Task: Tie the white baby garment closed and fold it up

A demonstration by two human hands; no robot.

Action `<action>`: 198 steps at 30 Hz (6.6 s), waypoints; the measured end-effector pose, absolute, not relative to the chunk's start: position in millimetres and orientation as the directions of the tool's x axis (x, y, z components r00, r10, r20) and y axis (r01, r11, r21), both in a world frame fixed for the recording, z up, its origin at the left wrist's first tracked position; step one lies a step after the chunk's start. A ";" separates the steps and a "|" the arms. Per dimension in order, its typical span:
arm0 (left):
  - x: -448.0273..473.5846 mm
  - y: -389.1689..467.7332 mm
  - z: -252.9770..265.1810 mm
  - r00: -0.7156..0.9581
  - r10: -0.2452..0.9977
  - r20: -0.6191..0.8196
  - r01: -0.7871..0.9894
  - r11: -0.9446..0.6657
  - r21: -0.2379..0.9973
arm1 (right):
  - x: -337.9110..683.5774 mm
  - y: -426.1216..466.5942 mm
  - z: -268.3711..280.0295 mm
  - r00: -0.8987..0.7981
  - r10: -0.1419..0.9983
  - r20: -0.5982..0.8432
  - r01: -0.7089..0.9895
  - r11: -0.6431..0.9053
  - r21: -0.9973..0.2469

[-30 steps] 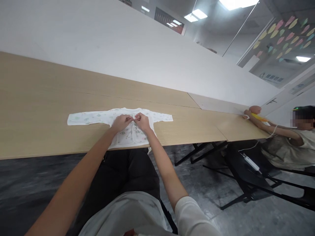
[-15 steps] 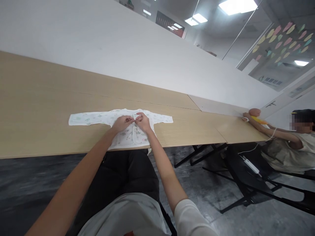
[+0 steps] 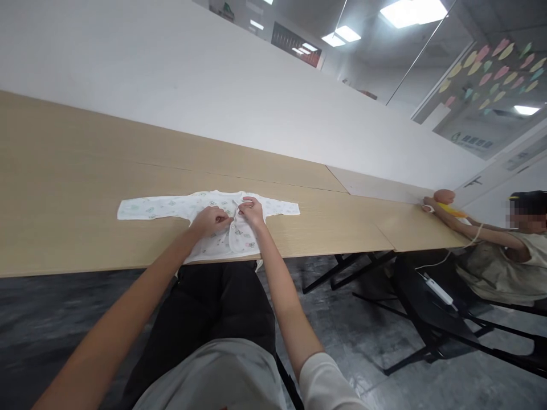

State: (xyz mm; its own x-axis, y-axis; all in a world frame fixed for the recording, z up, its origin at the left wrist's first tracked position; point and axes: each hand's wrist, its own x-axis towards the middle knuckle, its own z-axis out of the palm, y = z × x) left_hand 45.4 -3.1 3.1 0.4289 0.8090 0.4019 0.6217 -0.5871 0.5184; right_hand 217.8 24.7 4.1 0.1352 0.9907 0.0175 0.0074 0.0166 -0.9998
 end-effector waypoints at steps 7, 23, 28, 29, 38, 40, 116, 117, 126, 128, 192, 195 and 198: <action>42.6 -6.3 -0.8 0.457 0.862 0.221 0.510 -0.457 0.729 | 219.6 12.4 11.9 0.002 1.000 0.021 0.147 0.020 -0.989; 42.8 -4.3 -2.0 0.472 0.861 0.190 0.476 -0.430 0.767 | 230.1 -50.5 4.7 -0.186 0.959 0.213 0.490 0.278 -0.826; 42.5 -4.7 -1.2 0.472 0.859 0.197 0.454 -0.429 0.781 | 228.3 -51.8 5.6 -0.117 0.974 0.193 0.454 0.225 -0.862; 42.3 -4.2 -1.3 0.476 0.858 0.196 0.450 -0.429 0.783 | 228.2 -51.9 5.7 -0.102 0.977 0.190 0.452 0.215 -0.865; 38.2 3.1 -6.9 0.520 0.831 0.201 0.410 -0.448 0.794 | 227.9 -52.1 1.2 -0.083 0.965 0.248 0.498 0.255 -0.829; 38.4 3.1 -6.3 0.518 0.831 0.202 0.407 -0.447 0.796 | 228.3 -52.1 0.6 -0.095 0.963 0.254 0.498 0.267 -0.825; 72.6 31.9 1.3 0.078 0.952 0.295 0.890 -0.200 0.409 | 189.7 46.3 27.0 0.111 0.983 0.148 0.716 0.024 -0.697; 72.1 31.6 -0.8 0.066 0.949 0.307 0.903 -0.188 0.386 | 188.1 48.5 25.0 0.107 0.984 0.143 0.735 0.019 -0.678; 68.0 38.6 -7.9 0.146 0.935 0.322 0.893 -0.265 0.363 | 186.3 43.9 13.6 0.028 0.983 0.179 0.803 0.084 -0.590; 66.2 41.0 -8.1 0.161 0.935 0.317 0.877 -0.283 0.388 | 187.5 44.2 13.2 0.011 0.983 0.182 0.792 0.102 -0.601; 77.1 40.3 -6.6 -0.143 0.945 0.294 0.484 -0.192 0.854 | 201.0 53.3 0.3 0.031 0.983 0.181 0.433 0.150 -0.889; 76.6 39.9 -6.3 -0.138 0.949 0.283 0.479 -0.186 0.858 | 197.8 50.1 2.6 0.045 0.985 0.164 0.448 0.127 -0.885; 75.7 40.3 -6.2 -0.143 0.950 0.279 0.494 -0.175 0.852 | 195.2 47.1 3.9 0.061 0.981 0.186 0.479 0.135 -0.868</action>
